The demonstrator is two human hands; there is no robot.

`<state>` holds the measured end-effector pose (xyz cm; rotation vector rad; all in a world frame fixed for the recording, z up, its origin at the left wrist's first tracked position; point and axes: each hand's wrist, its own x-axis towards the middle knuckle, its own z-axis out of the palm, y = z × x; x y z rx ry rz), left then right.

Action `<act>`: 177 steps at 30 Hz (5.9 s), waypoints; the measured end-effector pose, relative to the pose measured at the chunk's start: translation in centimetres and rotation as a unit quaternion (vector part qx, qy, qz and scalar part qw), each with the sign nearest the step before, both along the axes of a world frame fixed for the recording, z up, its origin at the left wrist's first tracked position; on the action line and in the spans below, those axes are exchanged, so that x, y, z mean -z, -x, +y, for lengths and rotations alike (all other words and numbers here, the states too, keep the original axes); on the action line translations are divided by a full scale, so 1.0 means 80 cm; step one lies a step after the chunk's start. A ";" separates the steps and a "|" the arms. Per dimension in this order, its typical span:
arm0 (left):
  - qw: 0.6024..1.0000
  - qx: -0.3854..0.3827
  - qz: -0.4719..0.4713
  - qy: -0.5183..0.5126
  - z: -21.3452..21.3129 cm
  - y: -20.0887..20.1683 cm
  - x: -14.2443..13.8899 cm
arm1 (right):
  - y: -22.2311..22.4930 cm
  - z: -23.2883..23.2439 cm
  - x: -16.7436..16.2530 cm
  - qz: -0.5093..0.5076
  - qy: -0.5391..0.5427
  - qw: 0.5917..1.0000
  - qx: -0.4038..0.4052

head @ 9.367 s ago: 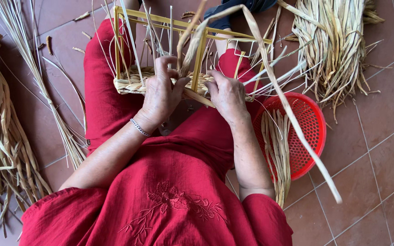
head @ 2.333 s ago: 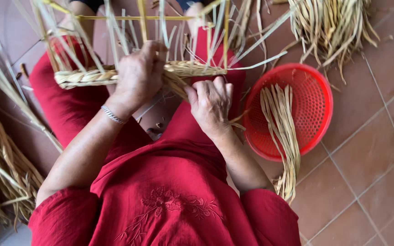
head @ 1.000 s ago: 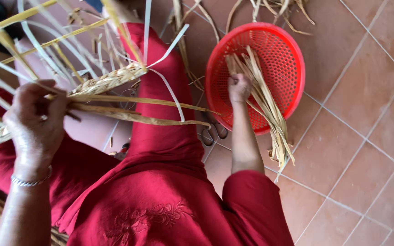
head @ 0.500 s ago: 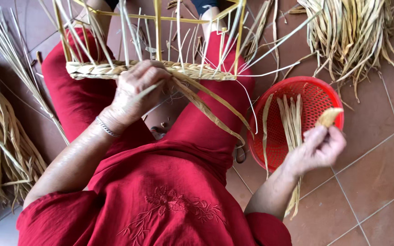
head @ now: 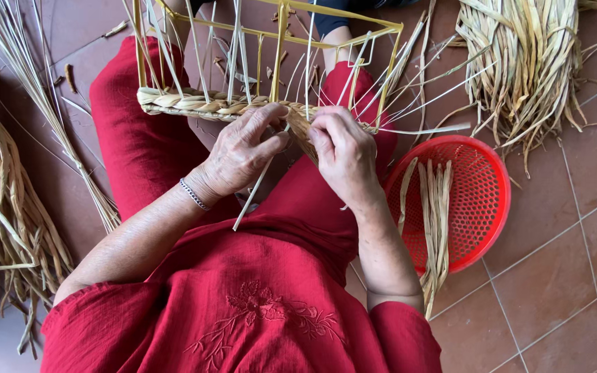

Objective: The person sits on the floor and weaves dried palm leaves into the base of a rectangular basket frame. They interlace the leaves through vertical spokes, pull them tight, and trim excess with scissors. The woven section grows along the bottom edge of the frame.

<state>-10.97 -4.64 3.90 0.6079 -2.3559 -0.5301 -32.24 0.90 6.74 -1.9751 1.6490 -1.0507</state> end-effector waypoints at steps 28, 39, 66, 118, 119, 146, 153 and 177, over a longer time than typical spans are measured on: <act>1.000 0.018 -0.017 0.012 -0.002 -0.007 0.004 | -0.001 -0.058 0.045 0.238 -0.032 0.968 -0.076; 0.978 -0.147 -0.015 -0.146 -0.026 0.043 0.033 | -0.004 -0.018 0.021 0.146 -0.036 0.988 -0.015; 0.991 -0.033 -0.113 -0.071 -0.010 0.044 0.002 | 0.064 0.031 -0.051 -0.390 -0.261 0.871 -0.144; 0.999 -0.009 -0.037 -0.030 -0.001 0.045 0.002 | 0.040 0.032 0.023 0.215 0.087 0.965 0.124; 0.999 -0.007 -0.037 -0.025 -0.001 0.046 0.001 | 0.040 0.032 0.026 0.187 0.049 0.974 0.120; 0.969 -0.063 -0.140 -0.192 -0.041 0.077 0.023 | 0.045 0.039 0.070 0.061 0.058 0.995 0.046; 0.938 -0.061 -0.239 -0.243 -0.087 0.105 0.027 | 0.103 0.084 0.093 0.054 -0.027 0.996 0.066; 0.978 0.045 -0.203 -0.020 -0.031 0.088 0.020 | 0.061 0.102 0.057 0.070 -0.017 0.996 0.050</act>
